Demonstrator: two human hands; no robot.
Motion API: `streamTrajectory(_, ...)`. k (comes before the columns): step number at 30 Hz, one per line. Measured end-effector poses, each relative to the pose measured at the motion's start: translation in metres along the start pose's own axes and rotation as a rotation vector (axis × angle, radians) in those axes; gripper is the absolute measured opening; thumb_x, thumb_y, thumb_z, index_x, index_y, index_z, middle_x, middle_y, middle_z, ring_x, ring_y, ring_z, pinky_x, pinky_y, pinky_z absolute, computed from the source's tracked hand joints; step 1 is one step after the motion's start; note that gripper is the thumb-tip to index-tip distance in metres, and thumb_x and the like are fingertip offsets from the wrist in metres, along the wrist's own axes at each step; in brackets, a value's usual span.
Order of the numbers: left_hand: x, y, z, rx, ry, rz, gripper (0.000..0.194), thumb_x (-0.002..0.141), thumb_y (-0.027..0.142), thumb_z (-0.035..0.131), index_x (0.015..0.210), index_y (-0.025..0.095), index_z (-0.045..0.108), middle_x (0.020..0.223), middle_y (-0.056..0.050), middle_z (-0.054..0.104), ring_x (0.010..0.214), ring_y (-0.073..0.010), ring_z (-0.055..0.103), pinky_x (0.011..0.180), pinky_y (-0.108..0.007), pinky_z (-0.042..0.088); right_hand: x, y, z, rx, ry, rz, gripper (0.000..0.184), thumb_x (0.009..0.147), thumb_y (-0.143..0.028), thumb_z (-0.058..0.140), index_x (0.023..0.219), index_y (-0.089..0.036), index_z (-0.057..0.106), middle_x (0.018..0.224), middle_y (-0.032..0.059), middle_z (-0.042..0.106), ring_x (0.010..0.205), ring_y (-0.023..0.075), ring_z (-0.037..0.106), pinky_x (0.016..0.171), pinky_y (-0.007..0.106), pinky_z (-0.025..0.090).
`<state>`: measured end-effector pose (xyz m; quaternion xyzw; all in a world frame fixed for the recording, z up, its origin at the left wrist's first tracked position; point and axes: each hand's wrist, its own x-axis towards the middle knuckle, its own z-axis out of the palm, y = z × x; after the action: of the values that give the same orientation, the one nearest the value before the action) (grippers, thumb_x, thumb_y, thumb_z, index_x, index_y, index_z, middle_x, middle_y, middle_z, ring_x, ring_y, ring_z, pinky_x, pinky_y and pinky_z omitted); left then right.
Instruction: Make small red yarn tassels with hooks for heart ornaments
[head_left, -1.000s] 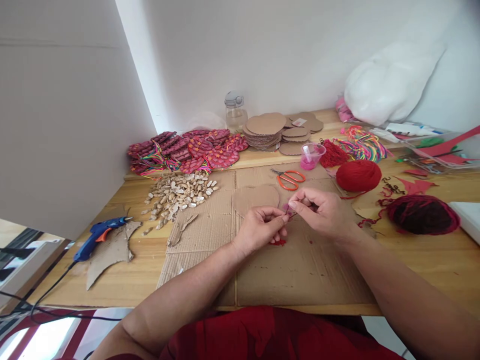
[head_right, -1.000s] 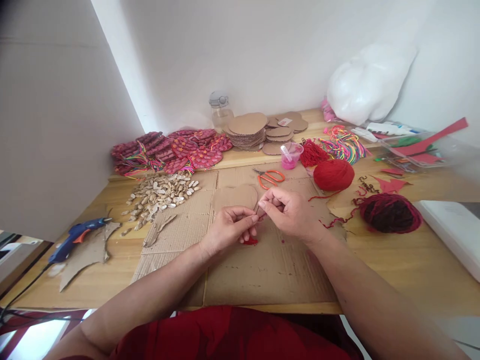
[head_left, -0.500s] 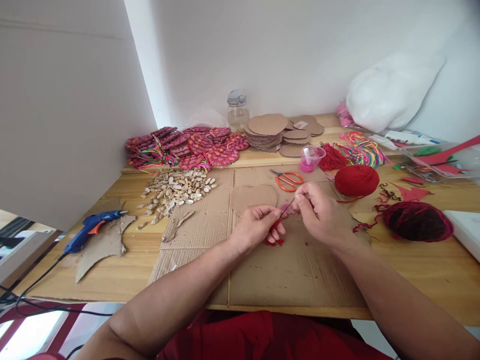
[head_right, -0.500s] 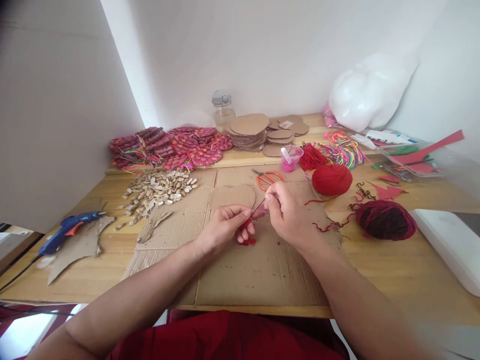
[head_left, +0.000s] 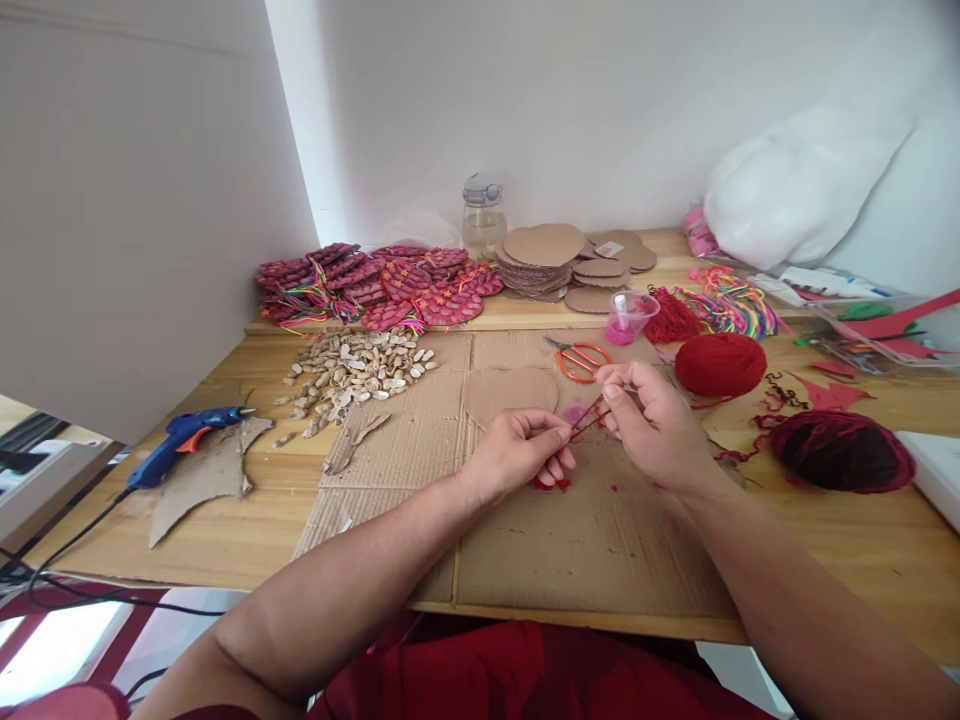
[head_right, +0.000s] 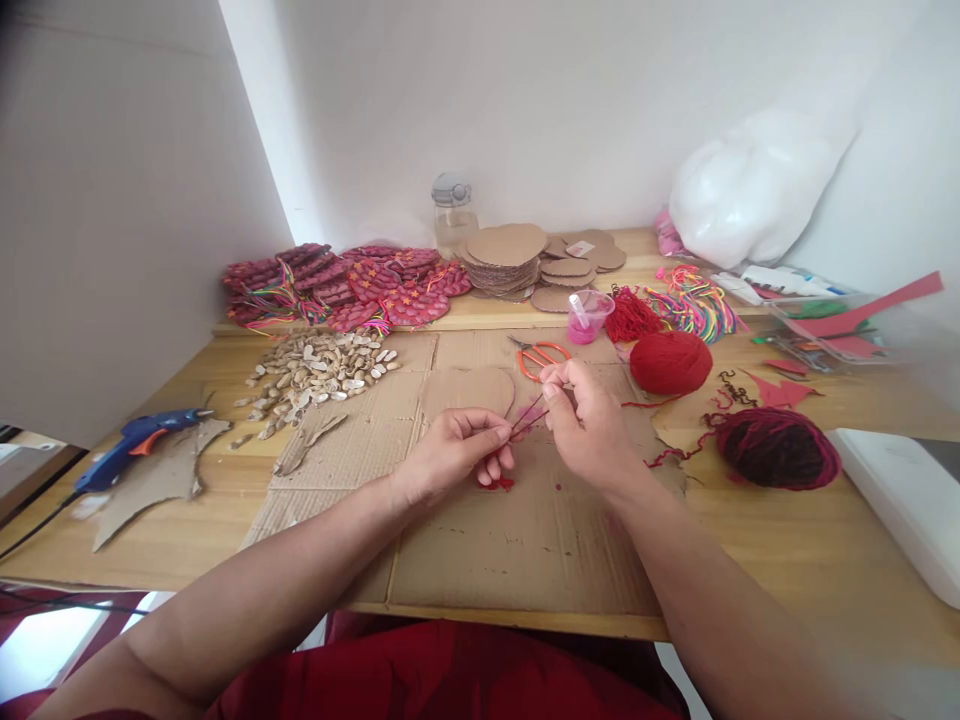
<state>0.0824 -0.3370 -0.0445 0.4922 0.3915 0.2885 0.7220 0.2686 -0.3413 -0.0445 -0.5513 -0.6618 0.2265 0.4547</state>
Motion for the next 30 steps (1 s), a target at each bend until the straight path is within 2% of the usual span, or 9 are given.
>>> streamTrajectory(2,-0.0002,0.0007,0.0001,0.016,0.002,-0.008,0.022,0.087,0.031,0.062,0.089,0.009,0.064,0.063,-0.002,0.065,0.045,-0.0052,0.055,0.045,-0.016,0.044,0.0005,0.0021,0.0001,0.009,-0.008,0.006,0.014,0.094,-0.033,0.047,0.092,-0.021,0.053,0.084,0.0042,0.063,0.055,0.0123,0.051,0.055,0.029,0.042)
streamTrajectory(8,-0.0009,0.0019,-0.0004,0.028,0.015,-0.011,0.015,0.084,0.024,0.064,0.087,0.009,0.063,0.064,-0.002,0.065,0.046,-0.0051,0.055,0.045,-0.016,0.045,0.001,0.0008,-0.0025,-0.066,0.002,-0.07,0.011,0.093,-0.029,0.047,0.086,-0.021,0.05,0.107,0.0096,0.063,0.062,0.013,0.054,0.055,0.028,0.043)
streamTrajectory(13,0.0004,0.0011,-0.0008,-0.005,0.026,-0.022,0.018,0.083,0.027,0.066,0.085,0.01,0.062,0.063,-0.002,0.065,0.045,-0.0054,0.054,0.044,-0.016,0.043,0.0002,0.0005,-0.0026,-0.117,0.046,-0.119,0.008,0.091,-0.027,0.048,0.085,-0.022,0.051,0.107,0.0106,0.064,0.068,0.0166,0.058,0.059,0.032,0.045)
streamTrajectory(18,0.0026,-0.0015,-0.0013,-0.046,0.022,-0.001,0.028,0.085,0.039,0.063,0.084,0.011,0.061,0.062,-0.002,0.065,0.043,-0.0056,0.054,0.043,-0.016,0.042,-0.0003,0.002,-0.0018,-0.095,0.062,-0.104,0.009,0.091,-0.029,0.049,0.086,-0.023,0.052,0.105,0.0103,0.065,0.067,0.0169,0.058,0.058,0.031,0.045)
streamTrajectory(23,0.0037,-0.0044,-0.0015,-0.046,0.011,0.011,0.043,0.088,0.052,0.056,0.094,0.01,0.063,0.06,-0.001,0.063,0.042,-0.006,0.053,0.041,-0.016,0.041,-0.0002,0.004,-0.0002,-0.062,0.069,-0.08,0.01,0.091,-0.03,0.05,0.085,-0.022,0.052,0.104,0.0098,0.065,0.066,0.0156,0.058,0.055,0.029,0.043)
streamTrajectory(27,0.0029,-0.0041,-0.0014,-0.028,-0.005,0.01,0.038,0.086,0.048,0.061,0.087,0.01,0.064,0.061,-0.001,0.063,0.042,-0.0049,0.053,0.041,-0.015,0.042,0.0001,0.0048,0.0005,-0.055,0.069,-0.072,0.008,0.09,-0.029,0.051,0.086,-0.022,0.052,0.101,0.0091,0.066,0.065,0.0157,0.057,0.056,0.03,0.043)
streamTrajectory(30,0.0021,-0.003,-0.0021,-0.014,-0.02,-0.004,0.03,0.086,0.039,0.064,0.091,0.009,0.067,0.061,0.0,0.063,0.044,-0.0045,0.054,0.042,-0.015,0.043,0.0001,0.0045,0.0007,-0.05,0.07,-0.072,0.007,0.09,-0.028,0.051,0.086,-0.023,0.052,0.101,0.0091,0.066,0.065,0.0159,0.057,0.056,0.03,0.043)
